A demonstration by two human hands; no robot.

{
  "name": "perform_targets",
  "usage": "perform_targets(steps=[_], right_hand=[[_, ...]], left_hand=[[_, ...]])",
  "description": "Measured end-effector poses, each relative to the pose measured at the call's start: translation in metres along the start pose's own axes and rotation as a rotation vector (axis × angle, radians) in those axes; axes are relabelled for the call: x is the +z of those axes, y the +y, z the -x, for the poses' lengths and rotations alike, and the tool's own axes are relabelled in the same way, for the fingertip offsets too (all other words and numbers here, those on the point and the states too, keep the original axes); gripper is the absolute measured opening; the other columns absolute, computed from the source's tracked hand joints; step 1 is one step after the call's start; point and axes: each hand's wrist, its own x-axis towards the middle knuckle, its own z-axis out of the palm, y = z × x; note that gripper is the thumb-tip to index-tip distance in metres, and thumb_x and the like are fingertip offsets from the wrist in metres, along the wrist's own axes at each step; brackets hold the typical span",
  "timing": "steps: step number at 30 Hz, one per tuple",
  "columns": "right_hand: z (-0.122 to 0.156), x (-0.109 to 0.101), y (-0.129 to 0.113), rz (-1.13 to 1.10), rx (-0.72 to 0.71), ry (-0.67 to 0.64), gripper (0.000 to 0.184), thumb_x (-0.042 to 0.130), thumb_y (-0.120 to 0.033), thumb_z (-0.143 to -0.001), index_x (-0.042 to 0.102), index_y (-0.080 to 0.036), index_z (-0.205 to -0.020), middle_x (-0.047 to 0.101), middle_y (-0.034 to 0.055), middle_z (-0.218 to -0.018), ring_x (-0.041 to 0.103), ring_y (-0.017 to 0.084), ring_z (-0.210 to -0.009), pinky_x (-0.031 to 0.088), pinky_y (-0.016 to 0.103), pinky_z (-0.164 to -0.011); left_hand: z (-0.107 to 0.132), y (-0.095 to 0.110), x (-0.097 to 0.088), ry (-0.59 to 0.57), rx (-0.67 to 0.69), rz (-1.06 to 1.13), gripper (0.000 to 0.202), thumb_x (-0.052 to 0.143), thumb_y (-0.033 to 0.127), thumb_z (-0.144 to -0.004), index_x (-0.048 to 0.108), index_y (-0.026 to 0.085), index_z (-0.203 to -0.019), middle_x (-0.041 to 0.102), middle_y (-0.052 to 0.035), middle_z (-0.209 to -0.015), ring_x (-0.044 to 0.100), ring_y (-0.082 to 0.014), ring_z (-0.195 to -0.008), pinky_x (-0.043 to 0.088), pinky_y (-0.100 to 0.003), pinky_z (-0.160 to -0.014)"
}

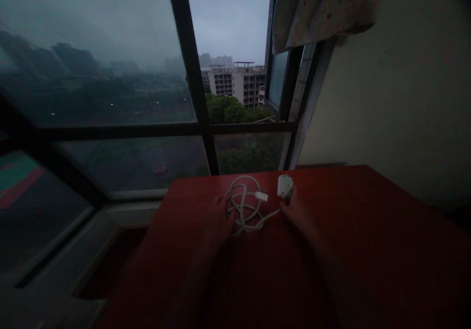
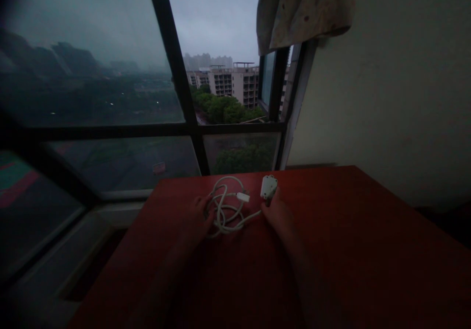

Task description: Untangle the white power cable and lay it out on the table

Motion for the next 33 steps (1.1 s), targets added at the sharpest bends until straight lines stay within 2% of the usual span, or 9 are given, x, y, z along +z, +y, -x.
perform_targets(steps=[7, 10, 14, 19, 23, 25, 28, 30, 33], right_hand=[[0.002, -0.004, -0.003, 0.157, 0.034, -0.055, 0.078, 0.047, -0.044, -0.084, 0.016, -0.010, -0.147, 0.069, 0.0213, -0.098, 0.068, 0.034, -0.087, 0.047, 0.041, -0.071], [0.004, -0.008, -0.007, 0.198, 0.054, -0.086, 0.074, 0.049, -0.042, -0.083, 0.022, -0.011, -0.145, 0.068, 0.0217, -0.100, 0.067, 0.034, -0.092, 0.047, 0.042, -0.074], [0.008, -0.012, -0.013, 0.256, 0.064, -0.140, 0.065, 0.050, -0.041, -0.082, 0.034, -0.013, -0.139, 0.068, 0.0193, -0.103, 0.066, 0.033, -0.096, 0.047, 0.042, -0.077], [0.014, -0.015, -0.019, 0.307, 0.033, -0.151, 0.055, 0.046, -0.040, -0.084, 0.041, -0.014, -0.132, 0.068, 0.0175, -0.101, 0.066, 0.032, -0.094, 0.047, 0.039, -0.075], [0.018, -0.016, -0.024, 0.308, 0.010, -0.070, 0.048, 0.048, -0.040, -0.086, 0.047, -0.016, -0.127, 0.068, 0.0158, -0.100, 0.066, 0.030, -0.089, 0.047, 0.037, -0.071], [0.024, -0.017, -0.031, 0.233, -0.062, 0.023, 0.040, 0.046, -0.040, -0.089, 0.052, -0.019, -0.122, 0.067, 0.0146, -0.104, 0.066, 0.027, -0.090, 0.046, 0.035, -0.071], [0.040, -0.017, -0.047, -0.004, -0.298, 0.102, 0.031, 0.037, -0.036, -0.095, 0.062, -0.020, -0.105, 0.068, 0.0108, -0.098, 0.064, 0.021, -0.086, 0.045, 0.031, -0.073], [0.057, -0.015, -0.061, -0.153, -0.519, 0.069, 0.033, 0.034, -0.034, -0.096, 0.064, -0.020, -0.095, 0.069, 0.0086, -0.093, 0.063, 0.019, -0.084, 0.044, 0.030, -0.076], [0.080, -0.008, -0.077, -0.255, -0.785, -0.069, 0.023, 0.046, -0.034, -0.091, 0.064, -0.021, -0.099, 0.069, 0.0067, -0.096, 0.063, 0.019, -0.086, 0.044, 0.029, -0.077]], left_hand=[[0.001, 0.007, -0.009, 0.015, -0.070, 0.200, 0.024, 0.059, 0.040, -0.083, 0.070, 0.025, -0.097, 0.068, -0.0062, -0.089, 0.061, -0.0216, -0.073, 0.042, -0.030, -0.069], [0.004, 0.009, -0.008, -0.039, -0.093, 0.298, 0.028, 0.056, 0.041, -0.085, 0.070, 0.027, -0.103, 0.071, -0.0056, -0.087, 0.063, -0.0225, -0.074, 0.041, -0.029, -0.069], [0.006, 0.012, -0.004, -0.078, -0.070, 0.280, 0.032, 0.046, 0.038, -0.090, 0.068, 0.024, -0.109, 0.071, -0.0054, -0.102, 0.064, -0.0218, -0.087, 0.043, -0.029, -0.076], [0.005, 0.016, -0.007, -0.183, -0.009, 0.269, 0.032, 0.042, 0.038, -0.092, 0.068, 0.019, -0.092, 0.069, -0.0015, -0.082, 0.062, -0.0172, -0.073, 0.043, -0.025, -0.069], [0.005, 0.019, -0.007, -0.171, 0.012, 0.309, 0.031, 0.042, 0.036, -0.092, 0.066, 0.018, -0.093, 0.067, -0.0017, -0.085, 0.061, -0.0166, -0.076, 0.043, -0.025, -0.070], [0.006, 0.019, -0.005, -0.168, 0.018, 0.313, 0.029, 0.042, 0.034, -0.092, 0.066, 0.019, -0.096, 0.068, -0.0021, -0.088, 0.061, -0.0165, -0.077, 0.043, -0.025, -0.071], [0.007, 0.019, -0.003, -0.164, 0.011, 0.311, 0.029, 0.041, 0.033, -0.092, 0.066, 0.020, -0.097, 0.068, -0.0023, -0.089, 0.061, -0.0161, -0.076, 0.043, -0.026, -0.073], [0.008, 0.019, -0.002, -0.170, 0.019, 0.321, 0.028, 0.041, 0.033, -0.092, 0.066, 0.021, -0.098, 0.067, -0.0021, -0.089, 0.061, -0.0160, -0.077, 0.044, -0.026, -0.074], [0.009, 0.018, -0.003, -0.184, 0.022, 0.348, 0.026, 0.043, 0.032, -0.091, 0.065, 0.020, -0.096, 0.067, -0.0024, -0.087, 0.061, -0.0160, -0.077, 0.044, -0.026, -0.075]])
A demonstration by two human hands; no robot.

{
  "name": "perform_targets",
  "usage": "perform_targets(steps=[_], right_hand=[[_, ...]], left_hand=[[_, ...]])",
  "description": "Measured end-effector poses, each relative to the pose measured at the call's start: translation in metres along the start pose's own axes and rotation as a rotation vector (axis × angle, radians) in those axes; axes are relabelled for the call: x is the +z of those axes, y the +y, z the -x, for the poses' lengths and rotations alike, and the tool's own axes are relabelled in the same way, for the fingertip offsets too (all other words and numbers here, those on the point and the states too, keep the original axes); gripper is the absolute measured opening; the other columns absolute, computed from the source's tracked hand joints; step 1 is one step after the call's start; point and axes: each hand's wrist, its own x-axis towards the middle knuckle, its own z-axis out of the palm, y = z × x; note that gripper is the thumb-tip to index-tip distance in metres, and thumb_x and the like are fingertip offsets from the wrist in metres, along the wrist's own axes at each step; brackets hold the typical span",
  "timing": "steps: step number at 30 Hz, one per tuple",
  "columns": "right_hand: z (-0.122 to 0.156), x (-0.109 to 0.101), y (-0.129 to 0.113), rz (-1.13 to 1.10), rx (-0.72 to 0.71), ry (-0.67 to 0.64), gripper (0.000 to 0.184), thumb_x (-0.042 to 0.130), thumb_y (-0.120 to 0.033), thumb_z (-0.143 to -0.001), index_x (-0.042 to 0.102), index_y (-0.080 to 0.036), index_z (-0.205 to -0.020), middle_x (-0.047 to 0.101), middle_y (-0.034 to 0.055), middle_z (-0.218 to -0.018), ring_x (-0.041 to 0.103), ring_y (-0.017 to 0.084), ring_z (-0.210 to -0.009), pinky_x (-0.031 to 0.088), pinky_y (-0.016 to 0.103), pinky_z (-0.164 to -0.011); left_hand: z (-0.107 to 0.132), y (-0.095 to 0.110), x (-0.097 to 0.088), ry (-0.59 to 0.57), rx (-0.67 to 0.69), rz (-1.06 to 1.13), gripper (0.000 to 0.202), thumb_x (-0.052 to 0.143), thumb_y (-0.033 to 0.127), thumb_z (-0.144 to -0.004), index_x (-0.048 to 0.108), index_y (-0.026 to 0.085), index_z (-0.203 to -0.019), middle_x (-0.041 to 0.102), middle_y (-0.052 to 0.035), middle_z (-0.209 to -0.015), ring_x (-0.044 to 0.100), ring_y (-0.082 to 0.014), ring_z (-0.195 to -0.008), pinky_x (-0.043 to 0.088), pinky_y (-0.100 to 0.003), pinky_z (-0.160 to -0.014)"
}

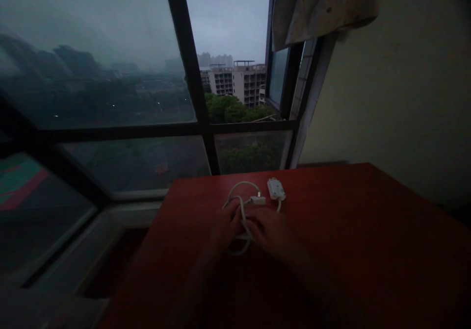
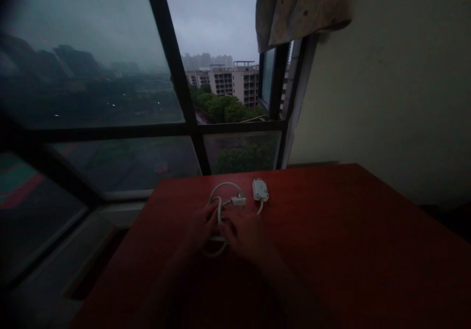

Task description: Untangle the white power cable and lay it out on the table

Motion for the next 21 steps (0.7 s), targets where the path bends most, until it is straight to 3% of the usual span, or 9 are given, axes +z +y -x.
perform_targets(steps=[4, 10, 16, 21], right_hand=[[0.002, 0.013, -0.007, -0.081, 0.029, 0.049, 0.022, 0.055, -0.030, -0.083, 0.065, -0.020, -0.101, 0.069, 0.0033, -0.081, 0.061, 0.016, -0.070, 0.044, 0.026, -0.067], [-0.002, 0.010, 0.011, -0.252, 0.280, 0.338, 0.018, 0.055, -0.029, -0.079, 0.067, -0.018, -0.088, 0.061, -0.0014, -0.062, 0.055, 0.013, -0.055, 0.041, 0.023, -0.054], [-0.005, 0.009, 0.017, -0.406, 0.445, 0.450, 0.025, 0.053, -0.036, -0.081, 0.066, -0.016, -0.087, 0.065, 0.0025, -0.070, 0.058, 0.016, -0.064, 0.044, 0.026, -0.060], [-0.007, 0.006, 0.017, -0.500, 0.515, 0.498, 0.032, 0.051, -0.043, -0.083, 0.066, -0.015, -0.087, 0.067, 0.0056, -0.077, 0.059, 0.019, -0.070, 0.045, 0.028, -0.063]], left_hand=[[-0.001, 0.002, -0.004, -0.016, -0.011, 0.031, 0.026, 0.043, 0.032, -0.091, 0.065, 0.019, -0.092, 0.067, -0.0028, -0.086, 0.061, -0.0162, -0.076, 0.044, -0.025, -0.073], [-0.002, 0.005, -0.013, -0.097, -0.015, 0.033, 0.030, 0.045, 0.038, -0.090, 0.066, 0.017, -0.092, 0.066, -0.0012, -0.074, 0.058, -0.0150, -0.064, 0.042, -0.023, -0.060], [-0.002, 0.009, -0.021, -0.213, 0.061, -0.012, 0.029, 0.047, 0.037, -0.090, 0.066, 0.016, -0.086, 0.066, -0.0011, -0.076, 0.056, -0.0142, -0.067, 0.039, -0.022, -0.059], [-0.003, 0.012, -0.028, -0.203, 0.078, -0.043, 0.033, 0.046, 0.039, -0.091, 0.064, 0.015, -0.077, 0.060, -0.0003, -0.069, 0.052, -0.0130, -0.064, 0.036, -0.022, -0.058]])
